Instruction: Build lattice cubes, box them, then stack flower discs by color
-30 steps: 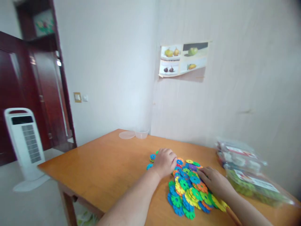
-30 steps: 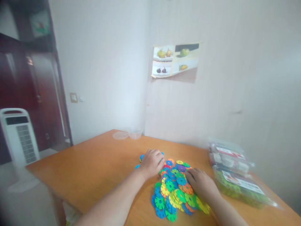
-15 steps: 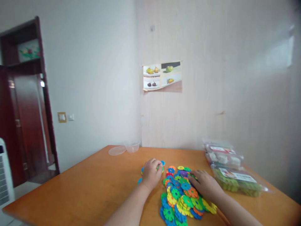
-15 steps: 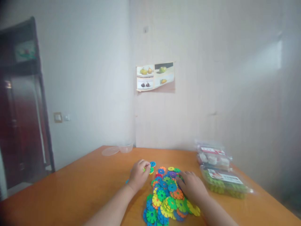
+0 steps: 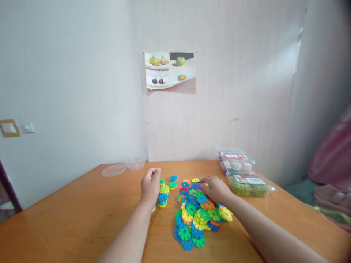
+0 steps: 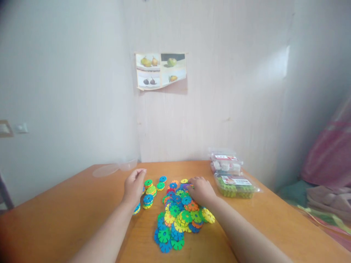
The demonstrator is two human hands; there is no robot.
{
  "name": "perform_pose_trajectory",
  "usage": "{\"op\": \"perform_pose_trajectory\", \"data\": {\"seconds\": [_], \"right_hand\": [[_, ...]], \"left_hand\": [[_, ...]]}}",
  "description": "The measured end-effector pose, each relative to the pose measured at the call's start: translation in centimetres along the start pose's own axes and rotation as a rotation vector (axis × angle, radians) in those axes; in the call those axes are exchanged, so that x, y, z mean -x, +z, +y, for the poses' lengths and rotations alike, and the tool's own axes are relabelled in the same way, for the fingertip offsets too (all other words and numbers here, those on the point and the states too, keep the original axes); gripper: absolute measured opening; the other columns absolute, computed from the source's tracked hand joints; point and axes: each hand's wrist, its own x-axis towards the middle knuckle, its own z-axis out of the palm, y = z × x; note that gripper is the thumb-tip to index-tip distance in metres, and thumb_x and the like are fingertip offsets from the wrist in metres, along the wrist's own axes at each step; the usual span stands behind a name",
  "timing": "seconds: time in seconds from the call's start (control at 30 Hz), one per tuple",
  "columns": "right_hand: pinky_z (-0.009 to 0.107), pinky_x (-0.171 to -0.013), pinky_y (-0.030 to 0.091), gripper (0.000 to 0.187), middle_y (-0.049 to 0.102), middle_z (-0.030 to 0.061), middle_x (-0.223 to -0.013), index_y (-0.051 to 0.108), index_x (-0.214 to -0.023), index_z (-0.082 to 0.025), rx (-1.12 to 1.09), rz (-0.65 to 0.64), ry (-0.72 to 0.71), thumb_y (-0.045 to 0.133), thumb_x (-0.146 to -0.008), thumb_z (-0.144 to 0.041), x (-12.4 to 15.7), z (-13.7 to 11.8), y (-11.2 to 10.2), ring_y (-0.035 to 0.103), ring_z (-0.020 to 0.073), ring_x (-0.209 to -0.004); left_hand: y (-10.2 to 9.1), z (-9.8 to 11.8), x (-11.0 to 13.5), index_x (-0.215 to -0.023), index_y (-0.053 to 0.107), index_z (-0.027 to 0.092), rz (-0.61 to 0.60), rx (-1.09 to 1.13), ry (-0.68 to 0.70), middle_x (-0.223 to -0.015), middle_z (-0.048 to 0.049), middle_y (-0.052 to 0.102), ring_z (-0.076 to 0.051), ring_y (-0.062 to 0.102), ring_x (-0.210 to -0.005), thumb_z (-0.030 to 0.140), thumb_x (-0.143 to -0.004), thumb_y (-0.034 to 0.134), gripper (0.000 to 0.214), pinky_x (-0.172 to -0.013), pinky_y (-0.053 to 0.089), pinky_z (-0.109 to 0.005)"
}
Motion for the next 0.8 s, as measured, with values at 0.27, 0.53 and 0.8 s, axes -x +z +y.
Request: {"op": "perform_pose_trajectory", "data": {"seconds": [0.27,0.53,0.8], "right_hand": [[0.039,-0.095,0.043,0.038,0.069,0.0080,-0.123,0.071,-0.118,-0.027,0.144,-0.187,-0.042,0.051,-0.086,-0.031,-5.0,-2.8,0.4,0.057,0.0295,-0.119],[0.045,-0.097,0.043,0.042,0.068,0.0077,-0.127,0.071,-0.120,-0.031,0.191,-0.313,-0.117,0.058,-0.080,-0.030,-8.0,-4.9,1.6,0.056,0.0323,-0.122],[0.043,-0.095,0.046,0.042,0.069,0.0068,-0.126,0.071,-0.120,-0.031,0.172,-0.323,-0.108,0.057,-0.081,-0.024,-9.0,-4.9,2.6,0.061,0.0300,-0.118]], "left_hand": [[-1.0,0.2,-1.4,-0.075,0.068,0.015,0.193,0.281,-0.201,-0.074,-0.0026,0.068,-0.016,0.061,-0.076,0.036,-0.068,0.068,0.022,-0.077,0.048,-0.029],[-2.5,-0.9,-2.7,-0.075,0.066,0.014,0.332,0.325,-0.344,-0.074,-0.0025,0.069,-0.015,0.062,-0.071,0.032,-0.064,0.068,0.021,-0.075,0.048,-0.031],[-2.7,-1.4,-2.9,-0.077,0.066,0.014,0.350,0.323,-0.411,-0.077,-0.0040,0.070,-0.016,0.064,-0.074,0.032,-0.063,0.067,0.023,-0.072,0.048,-0.031]]}}
